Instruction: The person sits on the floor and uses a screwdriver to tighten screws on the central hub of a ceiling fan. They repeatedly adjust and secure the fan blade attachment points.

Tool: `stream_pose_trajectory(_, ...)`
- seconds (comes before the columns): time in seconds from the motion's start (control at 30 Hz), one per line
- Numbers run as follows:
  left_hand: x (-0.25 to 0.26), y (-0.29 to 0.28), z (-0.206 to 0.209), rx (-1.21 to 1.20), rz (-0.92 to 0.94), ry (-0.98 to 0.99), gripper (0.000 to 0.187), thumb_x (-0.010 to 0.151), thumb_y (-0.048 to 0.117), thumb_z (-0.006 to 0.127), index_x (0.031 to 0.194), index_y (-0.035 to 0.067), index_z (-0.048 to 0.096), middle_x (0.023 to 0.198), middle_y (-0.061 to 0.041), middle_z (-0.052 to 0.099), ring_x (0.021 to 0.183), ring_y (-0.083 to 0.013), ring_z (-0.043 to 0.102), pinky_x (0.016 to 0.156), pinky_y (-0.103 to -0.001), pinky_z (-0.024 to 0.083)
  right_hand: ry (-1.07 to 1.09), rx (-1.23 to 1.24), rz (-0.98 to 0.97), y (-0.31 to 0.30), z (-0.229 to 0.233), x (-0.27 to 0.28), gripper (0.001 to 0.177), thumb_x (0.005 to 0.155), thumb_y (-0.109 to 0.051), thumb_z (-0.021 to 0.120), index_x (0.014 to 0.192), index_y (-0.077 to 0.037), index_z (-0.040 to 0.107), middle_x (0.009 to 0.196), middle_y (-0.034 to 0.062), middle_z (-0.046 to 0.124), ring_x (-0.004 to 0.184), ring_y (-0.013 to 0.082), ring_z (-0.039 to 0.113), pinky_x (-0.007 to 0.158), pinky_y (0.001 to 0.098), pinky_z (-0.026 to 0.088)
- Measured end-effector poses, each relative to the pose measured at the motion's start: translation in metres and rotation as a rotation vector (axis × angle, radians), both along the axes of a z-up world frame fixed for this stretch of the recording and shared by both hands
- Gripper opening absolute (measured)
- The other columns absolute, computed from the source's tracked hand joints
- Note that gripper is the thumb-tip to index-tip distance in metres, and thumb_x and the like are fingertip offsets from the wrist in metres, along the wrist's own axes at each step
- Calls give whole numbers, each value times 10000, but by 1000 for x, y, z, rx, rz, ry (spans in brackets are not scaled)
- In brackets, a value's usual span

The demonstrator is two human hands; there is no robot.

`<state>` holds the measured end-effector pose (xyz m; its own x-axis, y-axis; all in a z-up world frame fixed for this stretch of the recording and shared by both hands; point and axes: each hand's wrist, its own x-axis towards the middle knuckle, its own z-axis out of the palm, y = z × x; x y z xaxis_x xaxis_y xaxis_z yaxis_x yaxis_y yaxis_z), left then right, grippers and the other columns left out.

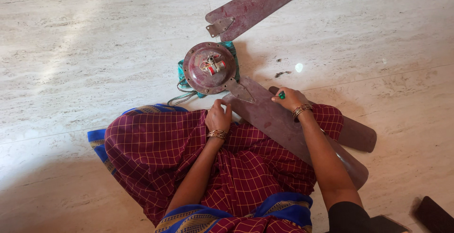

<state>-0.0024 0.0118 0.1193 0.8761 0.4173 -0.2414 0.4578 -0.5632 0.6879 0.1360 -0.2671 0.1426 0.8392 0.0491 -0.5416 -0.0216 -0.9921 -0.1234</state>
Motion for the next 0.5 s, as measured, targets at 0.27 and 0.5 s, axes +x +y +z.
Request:
stream_pose_trajectory(0.27,52,-35,23,271,-353,49,641,885,527,703,1316,64,598,990,-152,721,896,-306,712,736,-428,559,-33,-6,15,4,9,-4,404,817,-602,745,1021,-254,722,986,9,771,934,242,734,802,408,578)
stream_pose_trajectory(0.5,65,-36,26,323,-472,170,655,870,613,725,1191,44,675,1028,-113,729,984,-252,712,822,-398,556,24,-31,1,5,10,-5,390,855,-613,709,1019,-260,726,975,11,781,915,229,756,784,403,595)
